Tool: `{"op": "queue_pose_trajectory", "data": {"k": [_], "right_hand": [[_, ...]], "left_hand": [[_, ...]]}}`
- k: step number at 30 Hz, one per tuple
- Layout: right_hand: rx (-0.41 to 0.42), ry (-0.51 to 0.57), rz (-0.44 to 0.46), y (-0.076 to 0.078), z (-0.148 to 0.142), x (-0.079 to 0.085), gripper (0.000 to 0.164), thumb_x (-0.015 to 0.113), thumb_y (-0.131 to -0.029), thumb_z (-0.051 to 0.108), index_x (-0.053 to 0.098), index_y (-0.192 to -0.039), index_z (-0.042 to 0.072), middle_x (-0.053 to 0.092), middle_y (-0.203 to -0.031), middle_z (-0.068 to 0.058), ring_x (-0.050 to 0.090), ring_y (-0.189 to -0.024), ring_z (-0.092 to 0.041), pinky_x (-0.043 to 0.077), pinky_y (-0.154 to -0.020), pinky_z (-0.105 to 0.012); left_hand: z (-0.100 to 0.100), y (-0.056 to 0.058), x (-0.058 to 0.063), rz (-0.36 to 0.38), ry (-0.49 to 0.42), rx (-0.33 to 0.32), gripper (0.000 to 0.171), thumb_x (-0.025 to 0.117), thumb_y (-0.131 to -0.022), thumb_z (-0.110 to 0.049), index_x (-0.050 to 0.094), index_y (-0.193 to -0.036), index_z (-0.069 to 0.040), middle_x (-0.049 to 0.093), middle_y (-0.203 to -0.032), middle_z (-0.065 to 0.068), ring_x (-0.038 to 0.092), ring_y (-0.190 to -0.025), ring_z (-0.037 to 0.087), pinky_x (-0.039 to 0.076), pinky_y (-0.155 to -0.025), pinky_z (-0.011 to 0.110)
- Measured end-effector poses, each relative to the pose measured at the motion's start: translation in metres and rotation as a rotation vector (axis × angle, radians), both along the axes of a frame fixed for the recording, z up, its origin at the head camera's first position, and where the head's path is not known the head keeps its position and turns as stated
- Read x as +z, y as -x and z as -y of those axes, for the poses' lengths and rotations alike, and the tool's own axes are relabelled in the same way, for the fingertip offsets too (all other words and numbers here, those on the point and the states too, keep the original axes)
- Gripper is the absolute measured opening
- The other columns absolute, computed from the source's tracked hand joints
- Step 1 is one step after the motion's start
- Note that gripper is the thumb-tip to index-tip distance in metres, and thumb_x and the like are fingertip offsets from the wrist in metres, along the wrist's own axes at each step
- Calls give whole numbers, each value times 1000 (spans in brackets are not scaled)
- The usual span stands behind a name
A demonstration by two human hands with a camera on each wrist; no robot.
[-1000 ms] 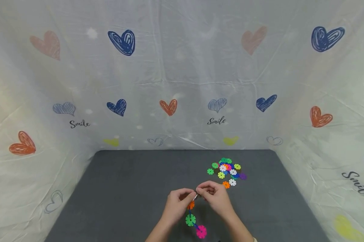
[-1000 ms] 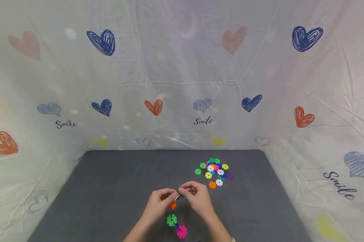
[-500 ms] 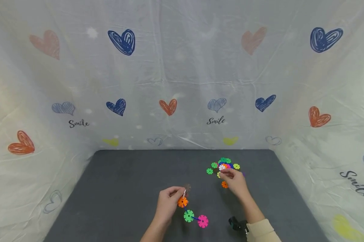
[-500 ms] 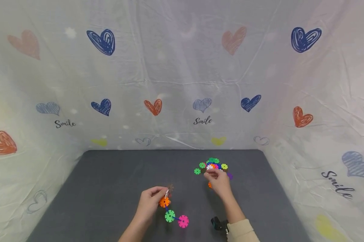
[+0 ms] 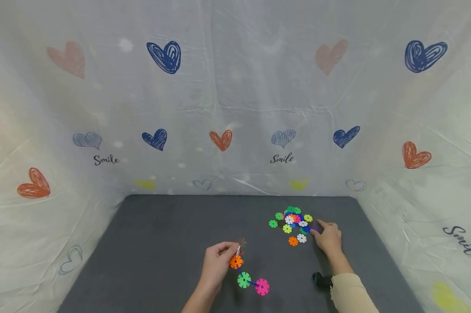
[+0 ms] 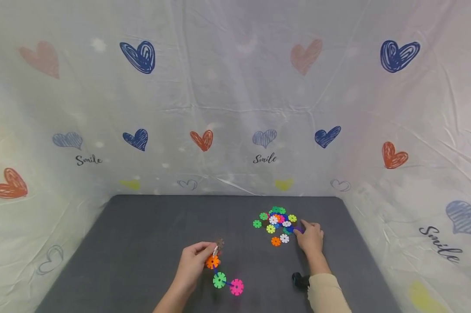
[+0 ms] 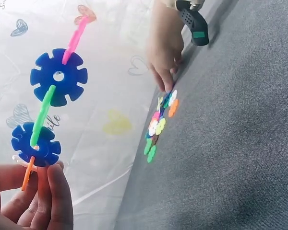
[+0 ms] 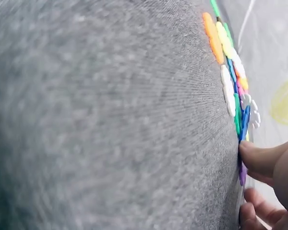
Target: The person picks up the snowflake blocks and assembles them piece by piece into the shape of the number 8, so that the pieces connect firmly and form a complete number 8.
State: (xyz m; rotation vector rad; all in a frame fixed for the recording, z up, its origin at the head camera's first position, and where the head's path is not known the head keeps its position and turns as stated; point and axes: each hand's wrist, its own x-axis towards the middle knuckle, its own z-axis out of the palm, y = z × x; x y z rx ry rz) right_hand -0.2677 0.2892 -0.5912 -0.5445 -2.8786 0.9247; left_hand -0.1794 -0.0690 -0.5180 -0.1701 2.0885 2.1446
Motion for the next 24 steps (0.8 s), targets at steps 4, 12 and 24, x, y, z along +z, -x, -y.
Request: {"op": "queue_pose_trajectory", "data": {"k": [4,12,24], "right_hand": [[23,17,-27,-3,-1,-2,46,65,-99,16,55,-138,-5,50,-130,-34,49,-118,-51,41,-103,-63],[-53,124,-115,-25,-7,7,31,73,-94,21,70,-107,-6,68,-93,-22,54,-92,-38,43,-80,-52],[109,315,-372,-58,67,47,22,77,-91,23,79,-105,5,74,-90,-8,59,-73,-12,49,-61,-22]], "left_hand": [[0,-1,2,-11,-32,-6,32,70,-96,-28,74,-102,2,77,-91,17,74,-71,21,60,-66,28],[0,-1,6,-14,-26,-13,30,70,-96,-27,75,-102,2,76,-93,19,74,-68,20,59,-65,27],[-3,3,6,-55,81,67,26,70,-96,-29,77,-101,-5,76,-92,8,66,-77,14,55,-66,23]]}}
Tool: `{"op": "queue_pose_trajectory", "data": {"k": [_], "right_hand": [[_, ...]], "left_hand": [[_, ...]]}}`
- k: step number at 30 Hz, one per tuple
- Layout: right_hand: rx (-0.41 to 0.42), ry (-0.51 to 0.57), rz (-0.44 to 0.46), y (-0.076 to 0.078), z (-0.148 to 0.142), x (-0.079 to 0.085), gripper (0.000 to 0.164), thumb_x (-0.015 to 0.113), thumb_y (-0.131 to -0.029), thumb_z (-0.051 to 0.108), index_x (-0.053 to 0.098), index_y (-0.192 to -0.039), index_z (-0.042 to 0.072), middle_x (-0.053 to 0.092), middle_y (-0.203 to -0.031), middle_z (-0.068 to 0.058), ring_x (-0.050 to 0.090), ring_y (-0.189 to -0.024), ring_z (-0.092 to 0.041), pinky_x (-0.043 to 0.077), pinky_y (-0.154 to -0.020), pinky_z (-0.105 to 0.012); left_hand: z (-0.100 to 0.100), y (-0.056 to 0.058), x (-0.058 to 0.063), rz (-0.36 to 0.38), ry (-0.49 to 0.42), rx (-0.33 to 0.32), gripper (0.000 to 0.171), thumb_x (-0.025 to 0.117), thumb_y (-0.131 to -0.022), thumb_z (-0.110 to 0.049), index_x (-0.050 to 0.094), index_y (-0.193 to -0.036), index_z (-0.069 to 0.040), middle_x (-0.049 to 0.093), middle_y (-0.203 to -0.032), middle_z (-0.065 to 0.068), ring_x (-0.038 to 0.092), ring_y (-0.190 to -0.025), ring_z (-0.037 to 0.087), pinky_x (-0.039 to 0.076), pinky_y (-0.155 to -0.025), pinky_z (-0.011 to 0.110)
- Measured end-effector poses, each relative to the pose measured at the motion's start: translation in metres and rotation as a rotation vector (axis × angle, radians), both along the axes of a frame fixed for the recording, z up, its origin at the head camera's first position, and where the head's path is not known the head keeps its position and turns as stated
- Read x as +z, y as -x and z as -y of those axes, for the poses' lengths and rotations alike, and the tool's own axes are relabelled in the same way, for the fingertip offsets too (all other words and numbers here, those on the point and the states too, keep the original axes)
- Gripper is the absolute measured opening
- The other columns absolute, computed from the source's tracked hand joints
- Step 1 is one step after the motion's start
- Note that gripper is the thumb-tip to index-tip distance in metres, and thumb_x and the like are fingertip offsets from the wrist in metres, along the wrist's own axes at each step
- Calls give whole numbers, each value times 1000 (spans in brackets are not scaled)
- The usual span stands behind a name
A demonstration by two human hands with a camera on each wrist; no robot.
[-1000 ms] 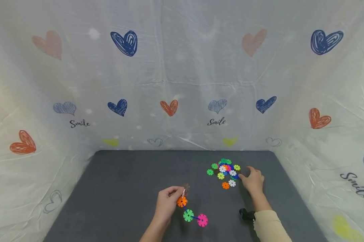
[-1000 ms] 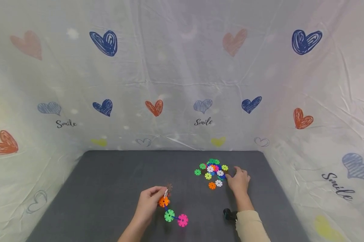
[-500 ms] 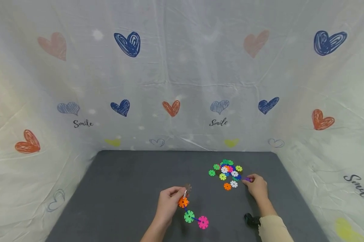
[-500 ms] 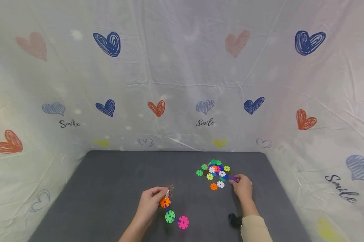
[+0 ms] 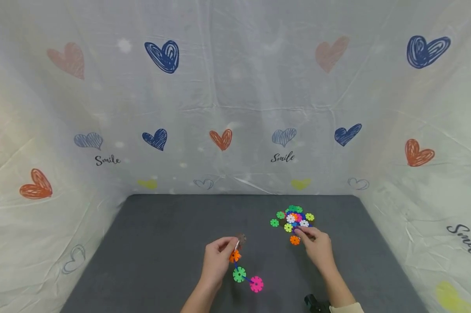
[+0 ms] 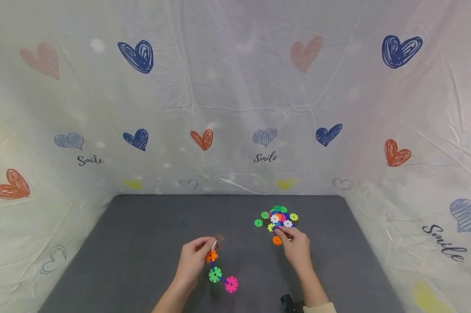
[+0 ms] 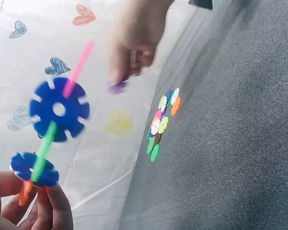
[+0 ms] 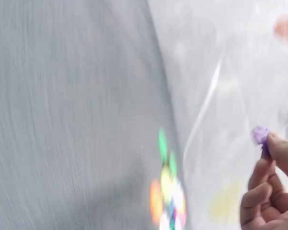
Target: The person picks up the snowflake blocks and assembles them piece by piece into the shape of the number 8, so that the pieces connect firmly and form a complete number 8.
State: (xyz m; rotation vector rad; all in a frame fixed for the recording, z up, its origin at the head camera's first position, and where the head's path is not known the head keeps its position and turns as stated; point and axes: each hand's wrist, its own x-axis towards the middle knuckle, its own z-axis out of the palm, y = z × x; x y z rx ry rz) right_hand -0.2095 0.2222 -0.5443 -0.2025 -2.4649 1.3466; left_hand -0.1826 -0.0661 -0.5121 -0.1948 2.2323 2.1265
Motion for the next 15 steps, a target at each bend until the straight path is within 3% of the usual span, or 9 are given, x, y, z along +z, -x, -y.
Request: {"op": "queue_pose_trajectory", "data": {"k": [4,8,15], "right_hand": [[116,185,-87,-15,39,16,15,81,-86,21,79,-97,13,77,-87,-4,68,-74,-9,55,-65,-21],[225,302,-159,-27,67,24,7,81,-85,16,78,-91,14,77,-82,-3,70,-68,-13,58,-62,-26],[300,344,-198,-31,89,31,6,80,-86,12,78,-91,15,76,-81,-1,71,-69,-12,60,-65,-28]], "left_hand": [[-1,-1,2,-21,19,32,26,69,-97,-27,76,-105,-3,74,-97,10,65,-80,14,54,-67,22],[-3,-2,1,-16,34,38,25,69,-97,-28,77,-104,-4,75,-95,8,65,-80,15,54,-68,23],[-7,-2,3,-52,28,-8,23,69,-97,-27,78,-98,-6,76,-92,7,67,-84,20,54,-71,24]]}}
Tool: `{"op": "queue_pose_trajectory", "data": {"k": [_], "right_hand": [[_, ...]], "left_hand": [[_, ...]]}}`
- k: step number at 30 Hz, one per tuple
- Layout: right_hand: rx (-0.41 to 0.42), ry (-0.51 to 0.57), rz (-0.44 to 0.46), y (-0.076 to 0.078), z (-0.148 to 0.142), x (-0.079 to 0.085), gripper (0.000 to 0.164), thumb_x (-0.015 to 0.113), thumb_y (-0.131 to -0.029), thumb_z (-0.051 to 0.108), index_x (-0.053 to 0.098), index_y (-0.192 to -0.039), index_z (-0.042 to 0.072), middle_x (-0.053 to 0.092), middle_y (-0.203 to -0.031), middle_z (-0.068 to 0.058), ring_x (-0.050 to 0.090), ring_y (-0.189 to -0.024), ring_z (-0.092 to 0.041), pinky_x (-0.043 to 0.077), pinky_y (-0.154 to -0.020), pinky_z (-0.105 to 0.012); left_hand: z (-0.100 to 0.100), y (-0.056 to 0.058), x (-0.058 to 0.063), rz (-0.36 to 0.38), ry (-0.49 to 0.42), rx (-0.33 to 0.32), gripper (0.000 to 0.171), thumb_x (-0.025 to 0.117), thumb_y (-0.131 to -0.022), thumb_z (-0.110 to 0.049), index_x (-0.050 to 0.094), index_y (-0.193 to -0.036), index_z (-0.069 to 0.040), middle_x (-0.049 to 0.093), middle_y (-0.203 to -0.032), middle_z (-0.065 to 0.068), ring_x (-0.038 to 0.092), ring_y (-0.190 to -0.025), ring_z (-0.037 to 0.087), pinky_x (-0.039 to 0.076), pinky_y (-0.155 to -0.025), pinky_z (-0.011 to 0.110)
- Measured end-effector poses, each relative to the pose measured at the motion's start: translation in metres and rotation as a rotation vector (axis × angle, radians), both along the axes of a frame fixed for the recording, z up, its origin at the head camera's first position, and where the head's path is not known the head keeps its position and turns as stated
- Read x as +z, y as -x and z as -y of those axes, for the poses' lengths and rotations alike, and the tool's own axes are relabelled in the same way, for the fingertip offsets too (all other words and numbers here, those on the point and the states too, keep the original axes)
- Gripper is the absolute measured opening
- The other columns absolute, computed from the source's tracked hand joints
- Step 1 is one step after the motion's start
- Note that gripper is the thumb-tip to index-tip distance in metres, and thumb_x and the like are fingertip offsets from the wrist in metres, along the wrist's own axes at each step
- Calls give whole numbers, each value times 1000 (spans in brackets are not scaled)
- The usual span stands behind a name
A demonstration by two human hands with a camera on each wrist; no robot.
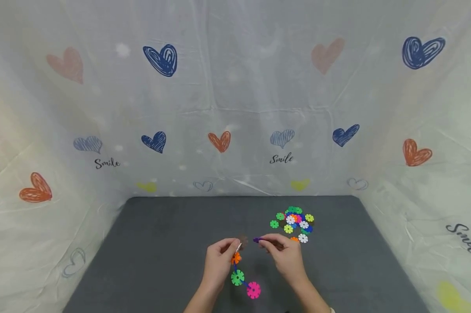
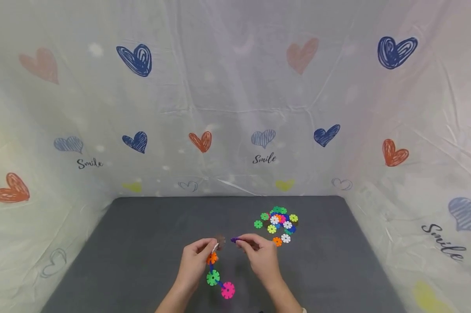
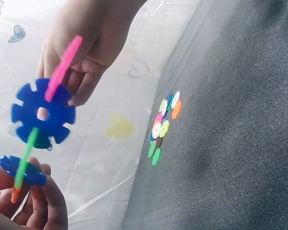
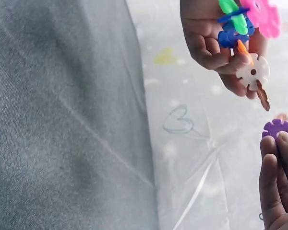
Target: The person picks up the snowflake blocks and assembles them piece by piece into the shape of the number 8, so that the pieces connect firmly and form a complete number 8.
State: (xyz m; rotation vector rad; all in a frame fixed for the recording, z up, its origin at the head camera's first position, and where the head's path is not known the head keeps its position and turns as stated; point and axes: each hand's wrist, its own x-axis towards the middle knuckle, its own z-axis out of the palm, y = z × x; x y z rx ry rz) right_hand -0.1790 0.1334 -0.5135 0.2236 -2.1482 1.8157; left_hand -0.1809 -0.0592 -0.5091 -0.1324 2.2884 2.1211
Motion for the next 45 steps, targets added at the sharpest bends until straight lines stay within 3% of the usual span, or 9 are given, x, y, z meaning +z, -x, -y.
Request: {"op": "queue_pose_trajectory", "data": {"k": [9,16,23,26,31,35,37,40,45], "right_hand": [[59,-56,-37,4,-1,1,7,79,-87,13,79,-91,18,77,-83,-1,75,-75,-22,60,-70,-27],[96,-205,-198,5,-5,0,12,78,-86,8,79,-92,17,77,-86,0,72,-75,-7,60,-69,-25],[56,-370,-454,6,-6,-2,21,85,-75,-1,79,-87,15,76,-83,5,71,-72,-5,56,-67,-15],[82,-382,-544,6,-6,-1,23,85,-73,-4,79,-88,12,76,-82,2,71,-71,-8,56,-68,-16],[124,-404,-593,4,-6,1,25,84,-74,-6,79,-90,11,76,-83,0,71,-73,-10,56,-71,-16],[180,-424,-597,7,-6,1,24,83,-74,-6,78,-91,10,76,-85,1,70,-74,-9,55,-71,-15],[235,-418,-555,10,-8,-1,24,83,-77,-2,77,-96,10,76,-89,-1,68,-72,-9,54,-67,-16],[228,-392,-381,20,-18,-8,25,82,-82,8,77,-106,14,76,-98,-2,67,-74,-7,55,-64,-20],[-97,-418,41,49,-46,-30,26,82,-86,21,77,-111,16,76,-101,1,67,-81,-9,56,-69,-26]], "left_hand": [[0,-1,5,0,-66,-90,28,67,-98,-28,77,-100,-2,76,-94,11,66,-81,15,54,-70,24],[2,-5,7,-24,-3,-112,28,69,-97,-30,79,-98,-5,77,-91,8,68,-85,23,54,-70,24],[1,-9,12,-111,124,-117,25,71,-95,-29,79,-95,-5,74,-81,5,62,-69,10,52,-61,23],[0,-10,12,-121,134,-136,24,71,-96,-26,79,-92,-4,74,-79,6,62,-68,9,52,-60,22],[2,-7,6,-104,114,-187,23,66,-98,-19,76,-88,-2,71,-77,8,59,-63,7,49,-56,22],[2,-5,1,-65,88,-280,27,63,-100,-18,73,-84,2,71,-74,10,58,-59,8,46,-51,20],[3,-5,-1,-28,72,-290,30,63,-100,-20,73,-82,2,72,-74,10,61,-60,10,46,-50,21],[4,-5,-2,31,32,-236,35,64,-100,-25,72,-84,5,73,-75,9,62,-66,13,47,-54,23],[9,-4,0,109,-35,-132,36,62,-101,-29,70,-87,2,74,-82,7,61,-73,15,47,-60,27]]}}
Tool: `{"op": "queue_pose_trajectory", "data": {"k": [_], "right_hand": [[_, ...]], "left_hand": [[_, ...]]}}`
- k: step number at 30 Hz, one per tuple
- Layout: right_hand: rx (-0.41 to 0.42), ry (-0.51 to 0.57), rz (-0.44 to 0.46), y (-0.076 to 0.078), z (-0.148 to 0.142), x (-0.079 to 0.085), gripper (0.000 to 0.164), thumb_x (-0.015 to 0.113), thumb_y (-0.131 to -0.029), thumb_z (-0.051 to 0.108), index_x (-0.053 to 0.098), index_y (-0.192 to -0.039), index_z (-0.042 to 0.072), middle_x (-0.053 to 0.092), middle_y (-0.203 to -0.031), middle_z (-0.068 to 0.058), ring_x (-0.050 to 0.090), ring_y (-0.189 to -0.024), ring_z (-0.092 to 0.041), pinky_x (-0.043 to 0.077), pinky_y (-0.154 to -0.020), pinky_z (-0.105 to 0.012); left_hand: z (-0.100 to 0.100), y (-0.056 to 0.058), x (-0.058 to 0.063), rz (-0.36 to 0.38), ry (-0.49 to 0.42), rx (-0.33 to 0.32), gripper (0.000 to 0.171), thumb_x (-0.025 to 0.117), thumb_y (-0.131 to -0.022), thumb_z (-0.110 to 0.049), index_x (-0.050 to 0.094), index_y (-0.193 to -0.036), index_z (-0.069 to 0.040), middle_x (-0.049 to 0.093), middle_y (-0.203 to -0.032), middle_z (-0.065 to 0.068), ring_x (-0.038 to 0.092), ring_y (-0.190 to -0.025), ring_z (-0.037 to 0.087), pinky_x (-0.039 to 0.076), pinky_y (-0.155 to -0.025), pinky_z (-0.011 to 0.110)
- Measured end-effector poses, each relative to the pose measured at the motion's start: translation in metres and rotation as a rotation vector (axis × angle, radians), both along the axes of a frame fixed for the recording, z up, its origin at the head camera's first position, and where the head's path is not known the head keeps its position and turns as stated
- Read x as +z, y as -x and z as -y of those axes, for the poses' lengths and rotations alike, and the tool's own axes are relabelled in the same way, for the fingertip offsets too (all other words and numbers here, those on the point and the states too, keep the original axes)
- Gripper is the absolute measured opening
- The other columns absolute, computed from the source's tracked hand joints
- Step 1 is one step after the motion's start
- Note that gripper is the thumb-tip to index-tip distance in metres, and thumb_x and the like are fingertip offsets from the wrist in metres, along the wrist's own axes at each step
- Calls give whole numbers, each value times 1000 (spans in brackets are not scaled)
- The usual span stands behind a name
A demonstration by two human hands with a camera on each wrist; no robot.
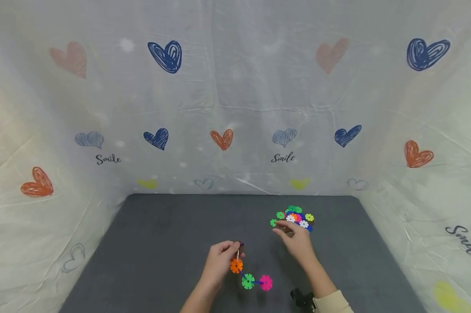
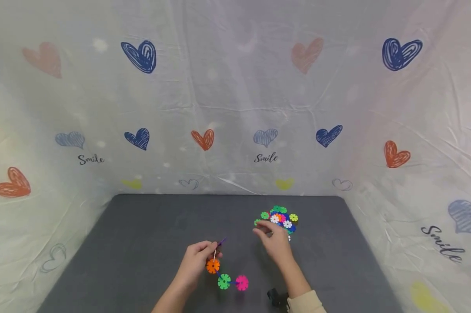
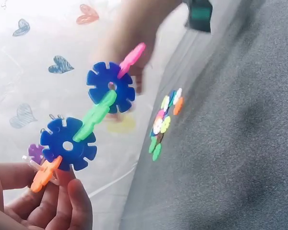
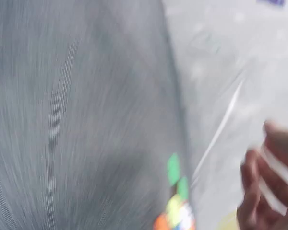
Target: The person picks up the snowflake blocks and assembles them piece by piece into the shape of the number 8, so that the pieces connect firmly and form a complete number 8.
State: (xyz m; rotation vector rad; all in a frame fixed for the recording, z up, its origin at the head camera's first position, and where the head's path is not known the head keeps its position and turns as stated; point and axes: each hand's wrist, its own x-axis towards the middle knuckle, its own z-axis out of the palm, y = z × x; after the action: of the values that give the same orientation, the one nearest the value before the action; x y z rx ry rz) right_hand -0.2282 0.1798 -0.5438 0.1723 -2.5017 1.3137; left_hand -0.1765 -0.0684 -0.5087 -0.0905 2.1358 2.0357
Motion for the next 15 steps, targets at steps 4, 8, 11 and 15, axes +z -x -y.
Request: {"op": "queue_pose_trajectory", "data": {"k": [4,8,11,15], "right_hand": [[-204,-161,143,29,-19,-20,29,80,-88,24,76,-112,8,76,-102,-10,66,-77,-18,55,-67,-37],[-210,-255,201,45,-29,-34,31,79,-89,20,74,-114,2,73,-109,-19,68,-88,-32,56,-77,-49],[-192,-275,212,48,-33,-41,30,80,-87,15,74,-112,-1,72,-111,-21,67,-101,-37,54,-87,-53],[-179,-272,242,49,-39,-42,27,80,-86,12,73,-107,-3,70,-99,-17,66,-91,-32,55,-81,-50]], "left_hand": [[3,2,2,6,-35,22,35,61,-102,-29,69,-88,2,75,-85,8,64,-79,16,48,-63,28],[4,3,2,10,-49,19,35,61,-102,-29,72,-96,4,75,-84,6,66,-81,18,50,-64,27],[5,3,3,14,-64,9,34,62,-101,-29,73,-98,3,75,-83,5,68,-82,20,50,-64,26],[4,3,3,2,-73,2,32,62,-101,-29,74,-96,1,74,-82,5,69,-84,22,49,-63,26]]}}
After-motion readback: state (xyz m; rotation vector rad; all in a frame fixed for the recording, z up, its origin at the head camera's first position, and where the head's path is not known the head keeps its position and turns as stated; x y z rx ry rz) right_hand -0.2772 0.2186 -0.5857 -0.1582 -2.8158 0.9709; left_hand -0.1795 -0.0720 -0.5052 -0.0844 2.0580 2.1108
